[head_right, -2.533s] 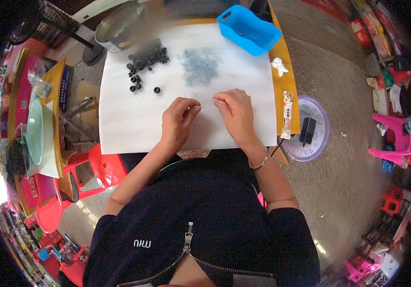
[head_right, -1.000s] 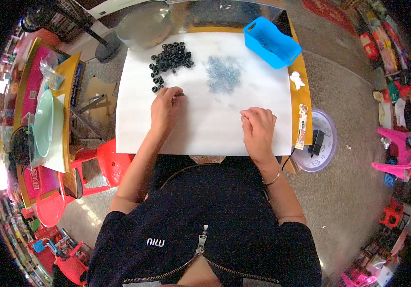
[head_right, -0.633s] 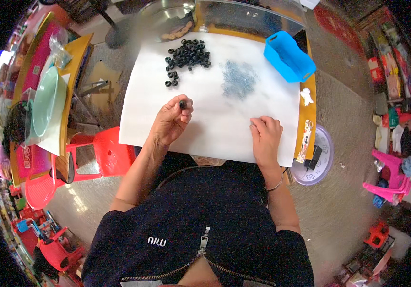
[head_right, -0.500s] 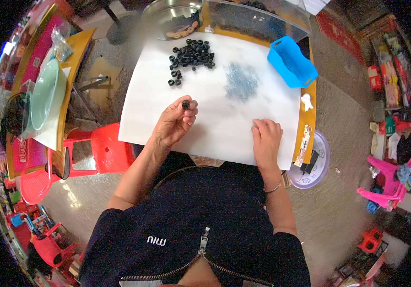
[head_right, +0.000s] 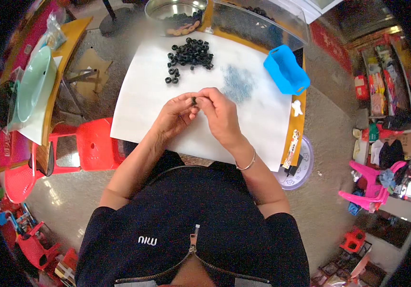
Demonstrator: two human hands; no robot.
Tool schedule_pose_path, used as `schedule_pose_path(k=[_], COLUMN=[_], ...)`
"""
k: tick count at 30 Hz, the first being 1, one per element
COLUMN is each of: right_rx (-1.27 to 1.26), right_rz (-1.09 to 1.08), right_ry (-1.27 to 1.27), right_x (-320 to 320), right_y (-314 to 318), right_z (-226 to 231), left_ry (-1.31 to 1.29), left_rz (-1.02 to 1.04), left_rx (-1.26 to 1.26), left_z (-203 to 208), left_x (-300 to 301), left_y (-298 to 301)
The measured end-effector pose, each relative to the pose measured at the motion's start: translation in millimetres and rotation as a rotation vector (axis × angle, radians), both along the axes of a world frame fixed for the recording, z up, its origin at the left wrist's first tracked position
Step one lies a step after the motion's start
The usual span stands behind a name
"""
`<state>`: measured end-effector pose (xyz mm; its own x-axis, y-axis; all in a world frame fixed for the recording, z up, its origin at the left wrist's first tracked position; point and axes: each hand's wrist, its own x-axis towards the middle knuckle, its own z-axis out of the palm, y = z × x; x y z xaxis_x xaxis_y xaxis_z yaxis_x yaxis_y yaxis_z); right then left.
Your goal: Assembling small blue components into circular black rubber gasket parts.
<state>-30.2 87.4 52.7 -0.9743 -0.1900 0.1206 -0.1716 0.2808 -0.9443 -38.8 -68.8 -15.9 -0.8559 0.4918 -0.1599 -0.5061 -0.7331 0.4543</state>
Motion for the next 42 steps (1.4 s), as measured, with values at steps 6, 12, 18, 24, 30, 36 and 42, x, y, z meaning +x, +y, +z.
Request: schedule_pose_path(k=[6, 12, 18, 24, 30, 36, 42], right_rx=[0.015, 0.06, 0.002, -0.294, -0.245, -0.144, -0.094], right_rz=[0.081, 0.082, 0.125, 0.136, 0.125, 0.104, -0.013], right_ry=[-0.082, -0.155, -0.201, -0.424, -0.373, -0.285, -0.135], right_x=[-6.2, -10.1, -13.6, -22.3, -19.0, -19.1, -9.0], right_y=[-2.7, 1.6, -5.4, 14.3, 9.9, 6.5, 0.4], right_z=[6.0, 5.7, 16.6, 2.7, 1.2, -2.5, -5.0], left_ry=[0.018, 0.024, 0.029, -0.005, -0.035, -0.006, -0.033], left_rz=[0.018, 0.004, 0.003, -0.028, -0.011, -0.004, -0.011], left_rx=[-0.096, -0.157, -0.192, -0.032, 0.046, 0.069, 0.145], left_z=[6.2, 1.8, 2.9, -2.3, -3.2, -7.3, -5.5], left_x=[2.6, 0.7, -0.9, -0.5, -0.8, -1.7, -2.2], left_y=[0.4, 3.3, 3.8, 2.6, 3.7, 2.6, 1.8])
